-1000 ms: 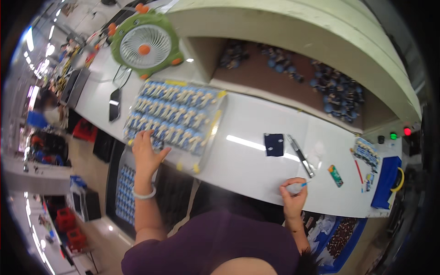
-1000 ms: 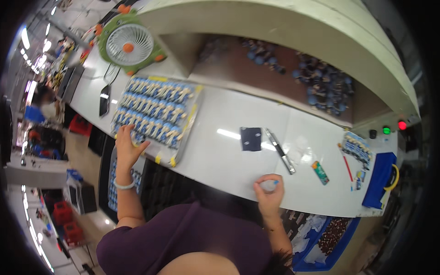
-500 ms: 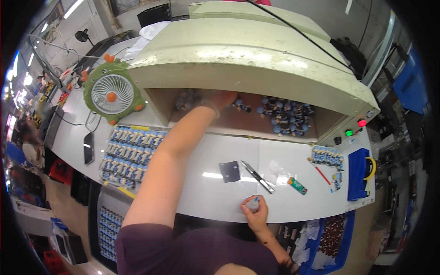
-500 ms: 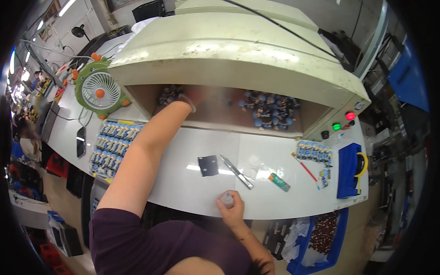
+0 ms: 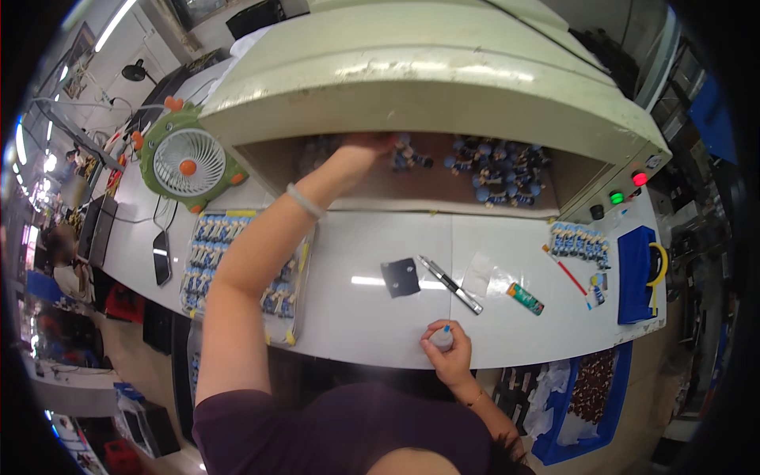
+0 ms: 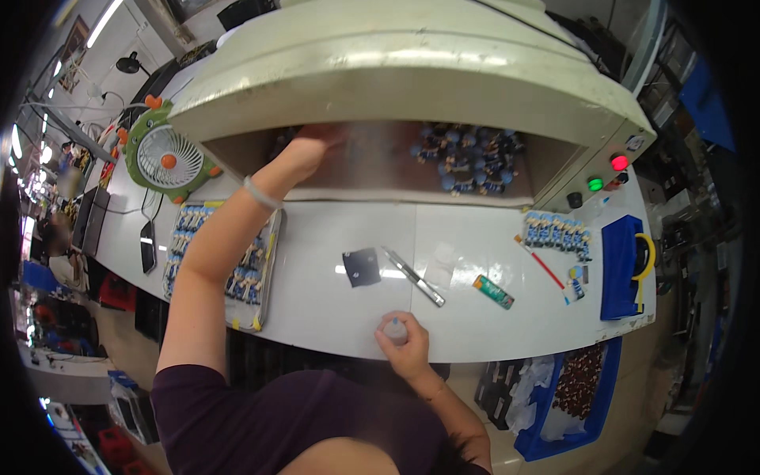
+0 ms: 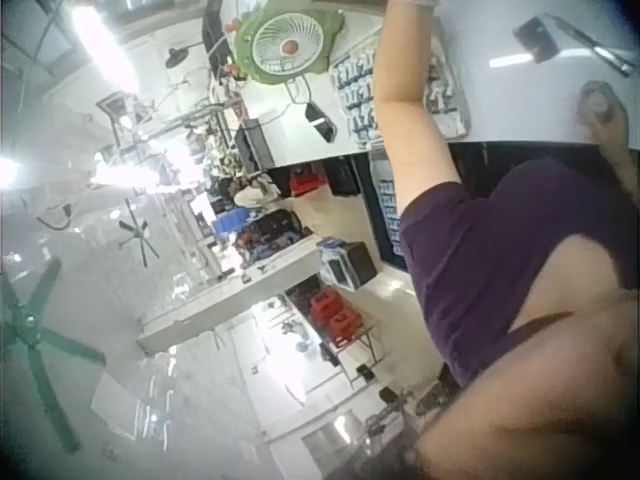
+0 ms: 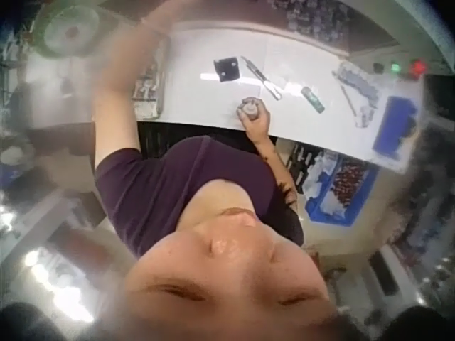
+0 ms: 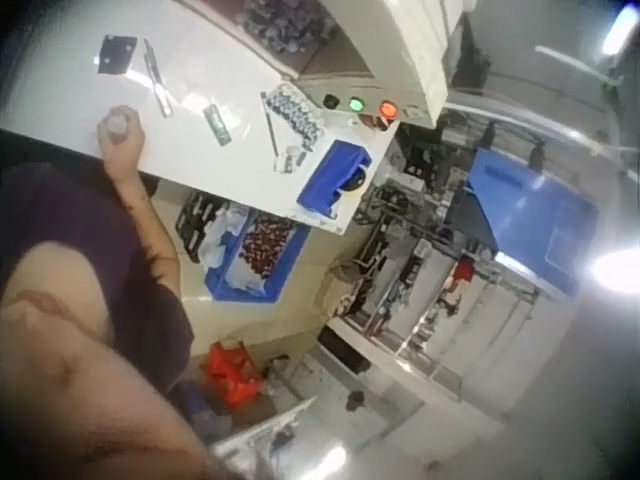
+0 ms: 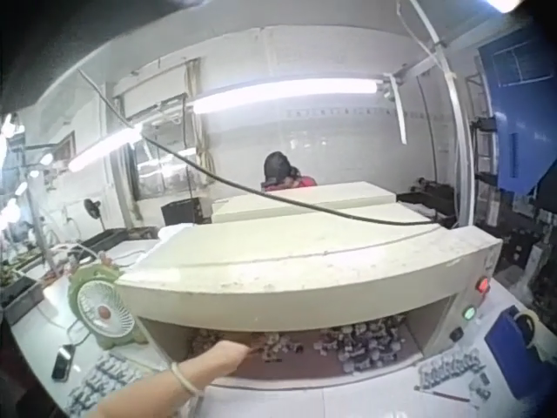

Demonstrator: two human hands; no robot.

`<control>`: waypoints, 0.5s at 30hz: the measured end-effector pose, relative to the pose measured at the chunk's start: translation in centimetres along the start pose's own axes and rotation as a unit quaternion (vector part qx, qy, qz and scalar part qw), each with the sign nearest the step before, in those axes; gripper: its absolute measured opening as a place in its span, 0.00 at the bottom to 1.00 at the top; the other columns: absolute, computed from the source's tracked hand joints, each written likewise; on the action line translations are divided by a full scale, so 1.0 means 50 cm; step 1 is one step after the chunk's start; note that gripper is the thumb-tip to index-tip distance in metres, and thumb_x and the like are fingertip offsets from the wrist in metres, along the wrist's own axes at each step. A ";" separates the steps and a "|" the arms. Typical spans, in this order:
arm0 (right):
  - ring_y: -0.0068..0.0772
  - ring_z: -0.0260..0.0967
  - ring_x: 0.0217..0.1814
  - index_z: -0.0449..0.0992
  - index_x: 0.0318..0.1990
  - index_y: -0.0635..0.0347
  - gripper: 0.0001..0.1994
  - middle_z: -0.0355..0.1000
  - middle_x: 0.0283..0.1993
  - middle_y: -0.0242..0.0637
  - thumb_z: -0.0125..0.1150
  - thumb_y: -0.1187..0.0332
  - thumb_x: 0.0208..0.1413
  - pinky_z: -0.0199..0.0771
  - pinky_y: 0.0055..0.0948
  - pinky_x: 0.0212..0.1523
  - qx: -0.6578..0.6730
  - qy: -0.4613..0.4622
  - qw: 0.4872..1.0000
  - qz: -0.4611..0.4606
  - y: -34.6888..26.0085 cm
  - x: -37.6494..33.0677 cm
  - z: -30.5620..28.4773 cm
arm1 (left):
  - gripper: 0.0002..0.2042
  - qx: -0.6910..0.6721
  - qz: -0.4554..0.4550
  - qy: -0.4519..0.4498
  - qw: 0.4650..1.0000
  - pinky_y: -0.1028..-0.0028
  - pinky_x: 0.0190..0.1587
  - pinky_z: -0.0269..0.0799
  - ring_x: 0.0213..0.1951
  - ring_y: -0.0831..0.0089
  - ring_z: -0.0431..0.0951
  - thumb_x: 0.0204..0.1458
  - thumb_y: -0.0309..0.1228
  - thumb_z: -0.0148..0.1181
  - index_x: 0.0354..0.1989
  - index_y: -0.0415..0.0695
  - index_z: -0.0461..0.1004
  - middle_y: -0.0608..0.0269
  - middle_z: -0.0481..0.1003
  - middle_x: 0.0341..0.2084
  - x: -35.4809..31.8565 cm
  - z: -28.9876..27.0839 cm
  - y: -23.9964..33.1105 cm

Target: The person applies glue from a bottle to small anime-style figurines and assembles them by hand.

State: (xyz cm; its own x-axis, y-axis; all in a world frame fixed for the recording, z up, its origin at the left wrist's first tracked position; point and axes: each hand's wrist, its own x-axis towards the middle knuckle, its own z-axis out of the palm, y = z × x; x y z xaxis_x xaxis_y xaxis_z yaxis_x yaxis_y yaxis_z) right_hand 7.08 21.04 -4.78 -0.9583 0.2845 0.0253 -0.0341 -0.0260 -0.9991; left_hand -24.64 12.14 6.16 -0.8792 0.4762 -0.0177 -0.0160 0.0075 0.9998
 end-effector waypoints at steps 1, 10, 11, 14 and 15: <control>0.22 0.66 0.34 0.68 0.34 0.64 0.11 0.70 0.30 0.34 0.60 0.76 0.41 0.66 0.21 0.37 0.023 -0.001 1.000 0.017 -0.009 -0.003 0.002 | 0.16 -0.005 -0.088 -0.087 0.992 0.75 0.41 0.68 0.40 0.75 0.70 0.49 0.28 0.53 0.48 0.41 0.63 0.63 0.69 0.40 -0.046 -0.026 -0.004; 0.23 0.66 0.35 0.67 0.32 0.63 0.09 0.69 0.33 0.38 0.59 0.77 0.41 0.66 0.22 0.38 0.030 -0.018 0.999 0.012 -0.003 -0.008 0.023 | 0.16 -0.285 -0.148 -0.181 0.929 0.72 0.46 0.67 0.43 0.75 0.69 0.48 0.32 0.57 0.44 0.42 0.62 0.63 0.67 0.40 -0.431 0.002 -0.045; 0.24 0.66 0.35 0.66 0.32 0.62 0.11 0.68 0.36 0.40 0.62 0.76 0.40 0.66 0.22 0.37 0.113 -0.014 0.993 0.027 -0.010 -0.013 0.028 | 0.16 -0.318 -0.137 -0.177 0.921 0.72 0.47 0.66 0.43 0.76 0.68 0.48 0.31 0.56 0.43 0.42 0.62 0.63 0.67 0.40 -0.453 0.009 -0.063; 0.24 0.65 0.37 0.65 0.33 0.60 0.15 0.66 0.39 0.42 0.66 0.74 0.38 0.66 0.22 0.36 0.194 -0.006 0.981 0.003 -0.035 -0.025 0.042 | 0.14 -0.374 -0.169 -0.091 0.907 0.73 0.47 0.64 0.45 0.75 0.67 0.49 0.29 0.54 0.43 0.43 0.62 0.63 0.66 0.40 -0.509 0.039 -0.091; 0.24 0.64 0.38 0.64 0.33 0.59 0.17 0.66 0.41 0.43 0.68 0.72 0.37 0.66 0.22 0.36 0.192 -0.005 0.980 -0.045 -0.043 -0.026 0.047 | 0.14 -0.372 -0.177 -0.088 0.907 0.73 0.47 0.64 0.45 0.75 0.67 0.49 0.29 0.54 0.43 0.43 0.62 0.63 0.66 0.40 -0.515 0.048 -0.103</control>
State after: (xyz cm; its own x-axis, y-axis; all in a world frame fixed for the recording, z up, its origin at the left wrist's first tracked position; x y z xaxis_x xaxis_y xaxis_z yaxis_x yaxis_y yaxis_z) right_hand 7.72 18.47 -2.59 -0.9491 0.2931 0.1154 -0.2214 -0.3601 -0.9063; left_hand -0.80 1.94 1.49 -0.6672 0.6935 -0.2719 -0.6577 -0.3769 0.6522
